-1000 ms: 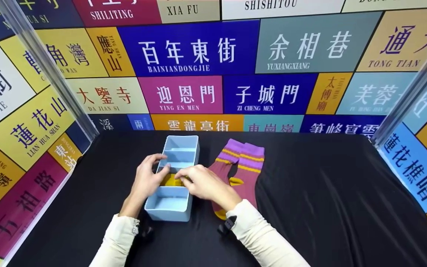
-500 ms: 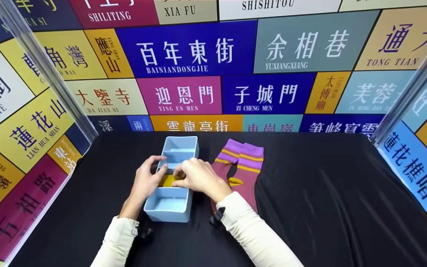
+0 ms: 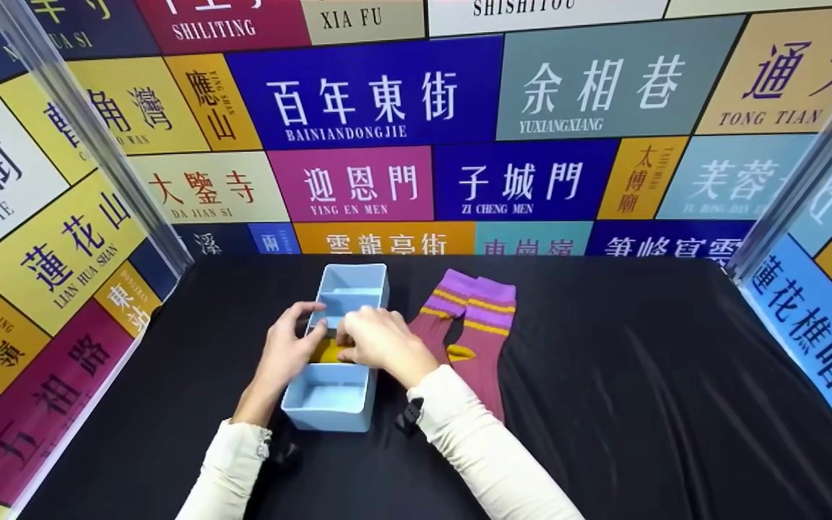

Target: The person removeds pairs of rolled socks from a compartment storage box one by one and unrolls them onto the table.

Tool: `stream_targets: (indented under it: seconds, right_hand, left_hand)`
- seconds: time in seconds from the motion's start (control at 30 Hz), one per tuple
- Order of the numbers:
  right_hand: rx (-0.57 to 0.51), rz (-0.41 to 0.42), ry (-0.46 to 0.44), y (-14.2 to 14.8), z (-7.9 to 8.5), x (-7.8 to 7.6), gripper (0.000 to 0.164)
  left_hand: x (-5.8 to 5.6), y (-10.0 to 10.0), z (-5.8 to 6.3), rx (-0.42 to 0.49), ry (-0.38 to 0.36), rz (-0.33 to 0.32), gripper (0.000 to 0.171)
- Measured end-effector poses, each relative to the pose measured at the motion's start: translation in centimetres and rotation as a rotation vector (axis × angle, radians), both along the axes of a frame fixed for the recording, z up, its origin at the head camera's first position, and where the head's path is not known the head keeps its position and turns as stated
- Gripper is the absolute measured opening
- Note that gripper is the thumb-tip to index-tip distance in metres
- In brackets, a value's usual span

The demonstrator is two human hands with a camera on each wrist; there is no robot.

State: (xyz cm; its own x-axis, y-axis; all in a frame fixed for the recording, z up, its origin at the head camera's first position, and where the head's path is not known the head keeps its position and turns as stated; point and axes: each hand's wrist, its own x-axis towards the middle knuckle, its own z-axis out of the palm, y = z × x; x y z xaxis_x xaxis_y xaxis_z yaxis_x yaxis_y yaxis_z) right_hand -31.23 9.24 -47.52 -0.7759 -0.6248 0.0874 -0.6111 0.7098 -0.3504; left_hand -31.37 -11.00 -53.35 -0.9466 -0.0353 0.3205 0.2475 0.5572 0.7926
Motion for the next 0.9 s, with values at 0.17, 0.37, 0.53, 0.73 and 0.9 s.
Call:
stream_targets:
  seconds: [0.17, 0.37, 0.53, 0.73, 0.9]
  right_hand:
    - [0.036, 0.017, -0.022, -0.07, 0.18, -0.31, 0.029]
    - [0.054, 0.043, -0.047, -0.31, 0.26, -0.91, 0.032]
    - [0.087, 0.043, -0.027, -0.42, 0.4, -0.95, 0.031]
    - [0.123, 0.045, -0.044, -0.49, 0.48, -1.02, 0.033]
    - [0.134, 0.062, -0.009, -0.45, 0.31, -0.94, 0.025]
  left_hand:
    - [-0.03, -0.07, -0.2, 0.001, -0.006, 0.001, 0.034]
    - [-0.09, -0.13, -0.3, 0.021, -0.025, -0.009, 0.034]
    - [-0.08, -0.17, 0.0, 0.02, -0.012, -0.017, 0.035]
    - [-0.06, -0.19, 0.05, 0.027, -0.006, -0.031, 0.035]
    - [-0.06, -0.2, 0.0, 0.025, -0.008, -0.039, 0.036]
